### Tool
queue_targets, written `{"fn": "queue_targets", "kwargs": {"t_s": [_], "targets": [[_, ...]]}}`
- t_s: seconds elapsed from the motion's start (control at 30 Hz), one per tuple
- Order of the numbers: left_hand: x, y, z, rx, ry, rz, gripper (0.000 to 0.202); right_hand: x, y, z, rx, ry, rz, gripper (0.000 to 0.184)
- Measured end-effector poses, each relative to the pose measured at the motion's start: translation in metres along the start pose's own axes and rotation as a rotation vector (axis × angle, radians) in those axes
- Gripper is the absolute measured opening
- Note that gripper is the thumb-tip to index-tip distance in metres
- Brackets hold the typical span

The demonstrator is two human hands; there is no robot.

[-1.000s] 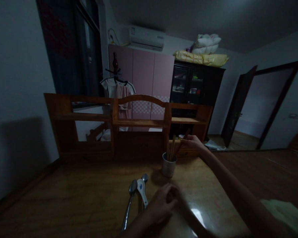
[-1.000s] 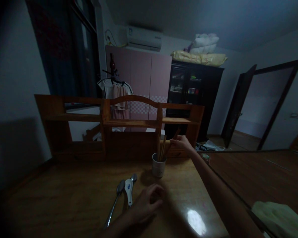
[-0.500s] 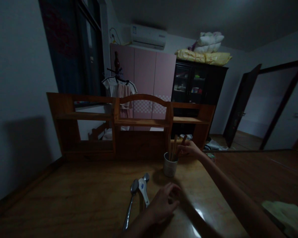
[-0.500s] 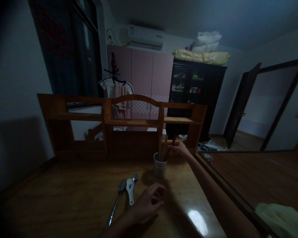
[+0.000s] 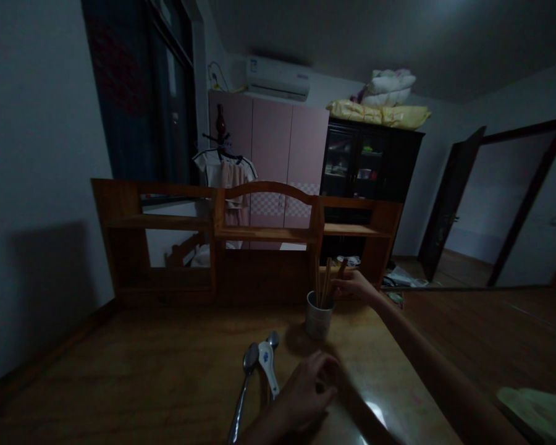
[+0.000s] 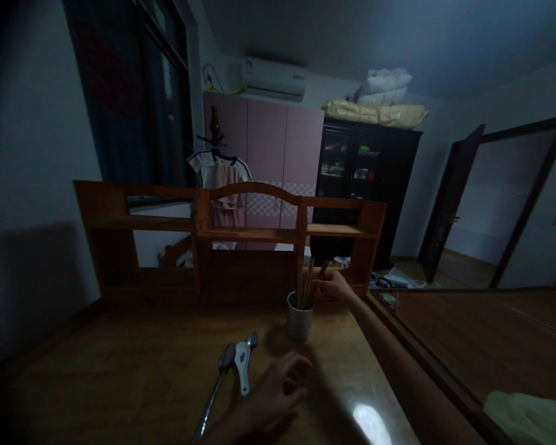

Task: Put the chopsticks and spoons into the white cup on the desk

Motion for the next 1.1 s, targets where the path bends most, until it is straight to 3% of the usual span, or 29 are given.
{"fn": "queue_targets", "kwargs": {"t_s": [0.4,0.93,1.1], "targets": [[0.000,0.003,-0.002,-0.006,-0.016,0.022,0.040,0.003,0.010,-0.005,-0.003,0.051,0.006,0.038],[0.000,0.004,-0.005,0.008,-0.013,0.004,0.040,-0.001,-0.009,-0.007,0.026,0.070,-0.061,0.041],[-0.001,-0.001,-0.001,0.000,0.005,0.007,0.037,-0.001,-0.002,-0.006,0.025,0.111,-0.051,0.042]]}}
Point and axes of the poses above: each hand's wrist, its own x-axis towards the middle knuckle, its own z-axis out of the back of the hand, y = z × x, the point moved 6 cm from there along x, towards the middle knuckle, and after that the axes turned 14 degrees about x, right-handed, at the moved point
